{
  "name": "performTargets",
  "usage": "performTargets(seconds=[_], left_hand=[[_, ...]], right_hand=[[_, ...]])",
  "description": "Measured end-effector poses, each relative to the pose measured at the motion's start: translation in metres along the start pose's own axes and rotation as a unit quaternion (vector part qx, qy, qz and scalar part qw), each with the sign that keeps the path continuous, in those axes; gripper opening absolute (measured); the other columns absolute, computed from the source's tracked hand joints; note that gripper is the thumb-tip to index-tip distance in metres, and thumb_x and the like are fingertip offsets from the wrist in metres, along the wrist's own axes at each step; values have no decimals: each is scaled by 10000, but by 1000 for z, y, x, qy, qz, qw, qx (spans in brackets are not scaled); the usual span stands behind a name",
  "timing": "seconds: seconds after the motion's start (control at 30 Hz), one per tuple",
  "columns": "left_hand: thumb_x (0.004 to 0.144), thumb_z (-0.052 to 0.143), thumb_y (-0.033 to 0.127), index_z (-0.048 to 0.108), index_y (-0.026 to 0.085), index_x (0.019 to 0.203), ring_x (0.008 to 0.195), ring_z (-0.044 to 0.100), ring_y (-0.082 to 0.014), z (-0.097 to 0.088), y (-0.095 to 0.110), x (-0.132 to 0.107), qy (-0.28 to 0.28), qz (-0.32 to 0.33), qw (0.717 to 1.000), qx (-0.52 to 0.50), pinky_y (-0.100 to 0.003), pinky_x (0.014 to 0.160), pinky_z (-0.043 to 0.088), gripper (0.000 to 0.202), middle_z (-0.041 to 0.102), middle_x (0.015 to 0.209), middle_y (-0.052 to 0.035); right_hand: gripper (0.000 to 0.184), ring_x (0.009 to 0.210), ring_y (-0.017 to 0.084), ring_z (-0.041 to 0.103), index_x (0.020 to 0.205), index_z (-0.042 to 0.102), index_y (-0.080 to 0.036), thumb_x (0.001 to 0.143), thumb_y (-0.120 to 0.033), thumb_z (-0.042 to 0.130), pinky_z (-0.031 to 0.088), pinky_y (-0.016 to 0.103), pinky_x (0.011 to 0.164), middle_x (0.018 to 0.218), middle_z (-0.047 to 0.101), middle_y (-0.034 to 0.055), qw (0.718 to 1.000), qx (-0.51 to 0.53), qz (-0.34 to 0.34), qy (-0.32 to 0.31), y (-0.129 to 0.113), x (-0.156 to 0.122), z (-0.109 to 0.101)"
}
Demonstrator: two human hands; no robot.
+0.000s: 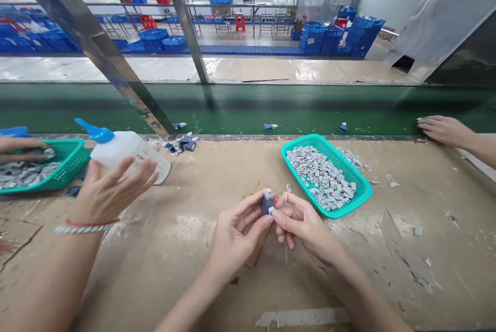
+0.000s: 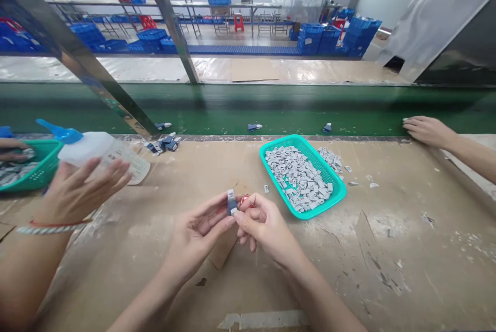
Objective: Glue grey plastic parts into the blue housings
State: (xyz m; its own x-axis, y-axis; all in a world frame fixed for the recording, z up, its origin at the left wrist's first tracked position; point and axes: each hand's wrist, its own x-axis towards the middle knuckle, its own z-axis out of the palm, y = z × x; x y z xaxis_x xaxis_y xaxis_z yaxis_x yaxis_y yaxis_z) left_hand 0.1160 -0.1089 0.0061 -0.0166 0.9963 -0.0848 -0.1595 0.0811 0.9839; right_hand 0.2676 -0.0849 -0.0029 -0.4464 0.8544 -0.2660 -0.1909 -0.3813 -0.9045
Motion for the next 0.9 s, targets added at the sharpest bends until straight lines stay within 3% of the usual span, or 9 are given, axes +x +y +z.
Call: performTargets(seconds=[0.13,0.23,0.4,0.5,0.63,0.9], left_hand=[[734,724,198,671,210,1143,1054,644,-280,10,9,13,-41,-5,999,21,-420,902,559,413,672,1168,-83],[713,746,192,682,192,1124,1070,633,-285,17,13,16,-42,-20,999,-4,-410,912,545,416,688,1135,-98],[713,753,191,686,184,1092,1082,619,-274,24,14,12,-31,-49,997,-56,-384,937,514,385,684,1124,-118],[769,703,228,656,200,1114,1082,605,-264,29,16,8,-34,-68,994,-82,-349,871,536,350,647,1171,-118],[792,674,245,630,236,1061,967,619,-205,33,15,4,-15,-50,993,-110,-278,756,544,272,629,1104,-78],[805,654,212,582,228,1008,936,598,-158,21,15,6,-14,-30,993,-113,-244,842,477,217,615,941,-41]], right_hand=[[324,519,99,553,831,497,-186,760,-423,707,367,145,373,653,624,-12,999,9,-37,27,-6,1,-10],[324,516,99,553,821,504,-189,738,-404,733,362,145,372,644,618,-20,998,30,-44,38,-10,-1,-14],[342,514,84,544,774,495,-189,698,-374,772,339,133,371,672,626,-15,996,88,-22,14,-16,-5,-16],[334,529,83,543,755,491,-192,706,-370,769,340,133,385,669,620,-19,994,106,-20,2,-18,-6,-15],[293,567,99,560,798,542,-192,754,-426,715,377,160,421,691,617,-18,997,59,-50,25,-20,-7,-13],[240,581,104,554,855,585,-201,792,-413,678,404,187,456,712,614,-14,992,-18,-89,93,-26,-9,-22]])
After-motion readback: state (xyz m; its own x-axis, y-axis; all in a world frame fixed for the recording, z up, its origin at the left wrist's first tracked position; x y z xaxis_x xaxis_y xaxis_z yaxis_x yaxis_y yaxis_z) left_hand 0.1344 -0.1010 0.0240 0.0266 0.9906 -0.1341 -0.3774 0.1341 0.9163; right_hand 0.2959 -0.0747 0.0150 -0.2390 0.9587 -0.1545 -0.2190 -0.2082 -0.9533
